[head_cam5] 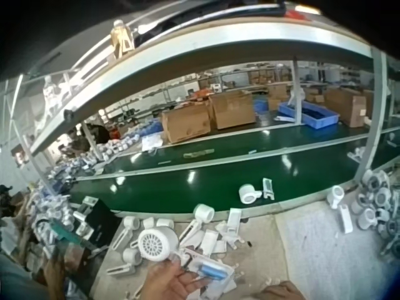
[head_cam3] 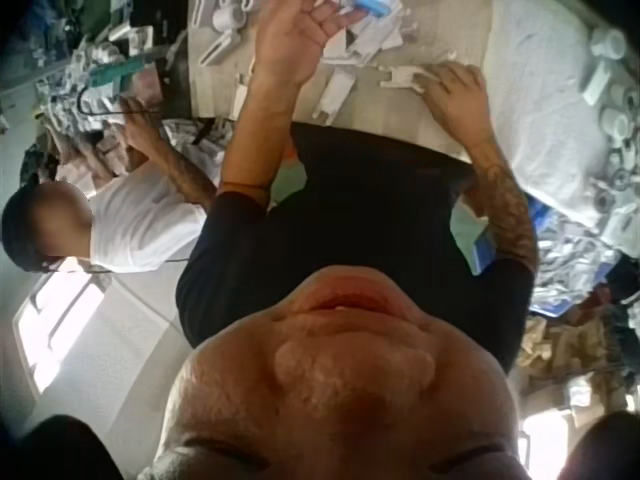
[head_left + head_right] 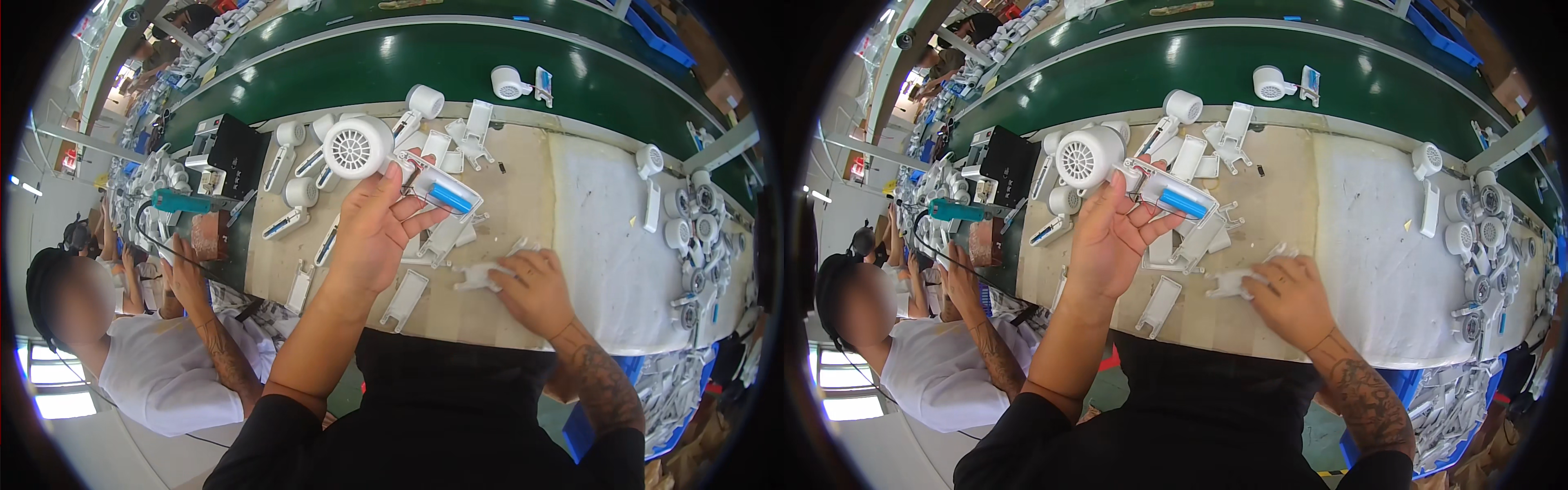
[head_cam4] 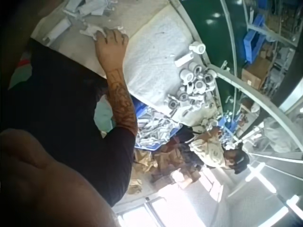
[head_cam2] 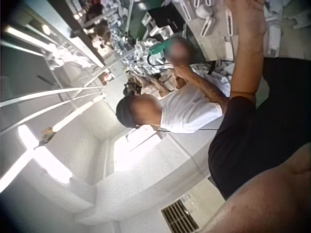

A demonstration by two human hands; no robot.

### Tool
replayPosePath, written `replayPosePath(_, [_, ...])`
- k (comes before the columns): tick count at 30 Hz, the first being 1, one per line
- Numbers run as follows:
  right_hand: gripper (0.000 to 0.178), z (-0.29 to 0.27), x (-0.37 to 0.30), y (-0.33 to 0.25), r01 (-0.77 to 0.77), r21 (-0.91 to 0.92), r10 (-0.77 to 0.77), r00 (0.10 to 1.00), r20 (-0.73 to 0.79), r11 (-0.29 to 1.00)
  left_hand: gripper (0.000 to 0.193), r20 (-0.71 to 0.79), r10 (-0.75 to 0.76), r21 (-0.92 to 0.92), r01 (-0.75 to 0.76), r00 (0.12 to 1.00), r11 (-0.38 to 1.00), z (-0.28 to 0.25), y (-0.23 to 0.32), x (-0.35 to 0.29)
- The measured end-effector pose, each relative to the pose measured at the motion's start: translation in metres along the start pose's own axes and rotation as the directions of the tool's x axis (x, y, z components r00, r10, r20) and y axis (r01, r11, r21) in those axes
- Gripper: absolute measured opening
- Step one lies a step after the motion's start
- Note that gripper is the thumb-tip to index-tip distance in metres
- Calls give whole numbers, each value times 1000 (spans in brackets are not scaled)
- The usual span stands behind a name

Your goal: Assembling handheld portable fans by joining components like handles, motors, and covers.

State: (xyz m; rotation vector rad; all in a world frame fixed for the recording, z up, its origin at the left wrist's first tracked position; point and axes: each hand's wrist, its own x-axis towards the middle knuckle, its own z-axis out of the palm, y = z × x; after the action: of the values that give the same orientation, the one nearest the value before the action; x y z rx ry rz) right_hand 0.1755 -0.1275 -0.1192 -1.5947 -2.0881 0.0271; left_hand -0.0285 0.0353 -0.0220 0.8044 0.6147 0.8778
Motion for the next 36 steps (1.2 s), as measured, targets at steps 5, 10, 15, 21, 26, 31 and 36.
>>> replayPosePath(5, [18,-50,18,10,-145,-22,141,983,-116,989,39,60,-85,111,78,995,991,-2,-11,4])
replayPosePath(10, [41,-100,38,2,-316,869,758,645,-98,382,34,-35,-82,122,86,996,989,5,-17,-1])
replayPosePath(15, [33,-105,47,-15,-290,948,620,770,150,131,37,114,-48,87,39,992,995,0,-33,-1])
replayPosePath(21, [17,-72,59,-30,-284,959,615,755,226,-4,48,99,-75,-90,84,992,992,20,-33,-9])
replayPosePath(26, [13,-67,58,-23,-152,986,678,717,162,-76,37,80,-32,-142,44,996,989,28,-30,-7])
replayPosePath(31, [9,-73,60,-23,-64,995,655,749,101,-80,32,25,-25,-108,28,999,994,29,-31,0])
replayPosePath(36, [17,-86,84,-38,-456,627,511,853,105,632,25,76,9,-48,-6,997,999,30,-21,8])
